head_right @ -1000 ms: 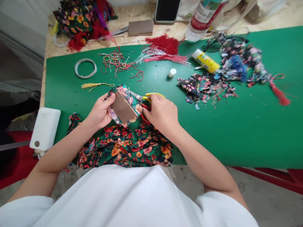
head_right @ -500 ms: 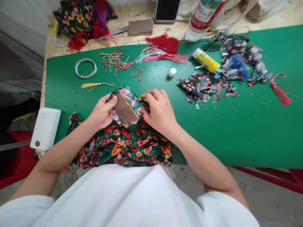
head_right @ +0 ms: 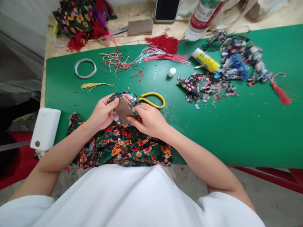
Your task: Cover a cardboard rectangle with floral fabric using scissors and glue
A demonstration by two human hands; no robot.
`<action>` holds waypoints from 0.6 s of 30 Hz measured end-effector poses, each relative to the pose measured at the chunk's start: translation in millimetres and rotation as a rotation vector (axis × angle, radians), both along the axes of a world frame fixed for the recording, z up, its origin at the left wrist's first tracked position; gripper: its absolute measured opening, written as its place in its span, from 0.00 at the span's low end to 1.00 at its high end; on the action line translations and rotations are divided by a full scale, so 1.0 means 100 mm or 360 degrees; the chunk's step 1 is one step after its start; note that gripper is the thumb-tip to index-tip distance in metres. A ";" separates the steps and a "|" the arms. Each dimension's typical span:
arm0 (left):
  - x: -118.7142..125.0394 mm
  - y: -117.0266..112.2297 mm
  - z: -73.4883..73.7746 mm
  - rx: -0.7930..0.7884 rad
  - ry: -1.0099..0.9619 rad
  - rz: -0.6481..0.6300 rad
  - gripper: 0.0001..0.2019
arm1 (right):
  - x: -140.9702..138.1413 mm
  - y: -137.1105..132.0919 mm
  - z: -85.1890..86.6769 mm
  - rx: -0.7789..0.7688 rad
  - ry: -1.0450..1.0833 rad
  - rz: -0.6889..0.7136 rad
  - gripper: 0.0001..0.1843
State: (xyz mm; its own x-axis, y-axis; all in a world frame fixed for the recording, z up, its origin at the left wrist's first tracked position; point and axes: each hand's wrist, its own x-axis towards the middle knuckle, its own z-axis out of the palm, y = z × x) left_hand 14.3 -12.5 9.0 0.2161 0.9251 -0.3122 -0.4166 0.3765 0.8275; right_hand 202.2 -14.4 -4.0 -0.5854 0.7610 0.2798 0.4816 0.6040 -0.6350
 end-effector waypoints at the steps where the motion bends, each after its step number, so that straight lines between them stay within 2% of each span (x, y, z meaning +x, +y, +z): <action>1: 0.00 0.01 0.00 -0.0012 -0.0004 0.0014 0.16 | 0.00 0.00 0.00 -0.0024 0.0020 -0.0016 0.18; 9: -0.02 0.05 -0.01 -0.0037 0.0002 0.0092 0.18 | 0.02 0.01 0.04 -0.0193 0.0115 -0.0167 0.17; 18: -0.02 0.04 -0.01 -0.0024 0.0011 0.0074 0.17 | 0.00 0.01 0.06 -0.0197 0.0192 -0.0062 0.19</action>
State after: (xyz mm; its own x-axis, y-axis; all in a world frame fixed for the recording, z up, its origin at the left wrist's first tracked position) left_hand 12.8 -8.5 7.5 0.1711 0.9293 -0.3274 -0.4283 0.3694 0.8246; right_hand 202.4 -13.5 2.5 -0.5226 0.8154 0.2489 0.4189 0.4999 -0.7580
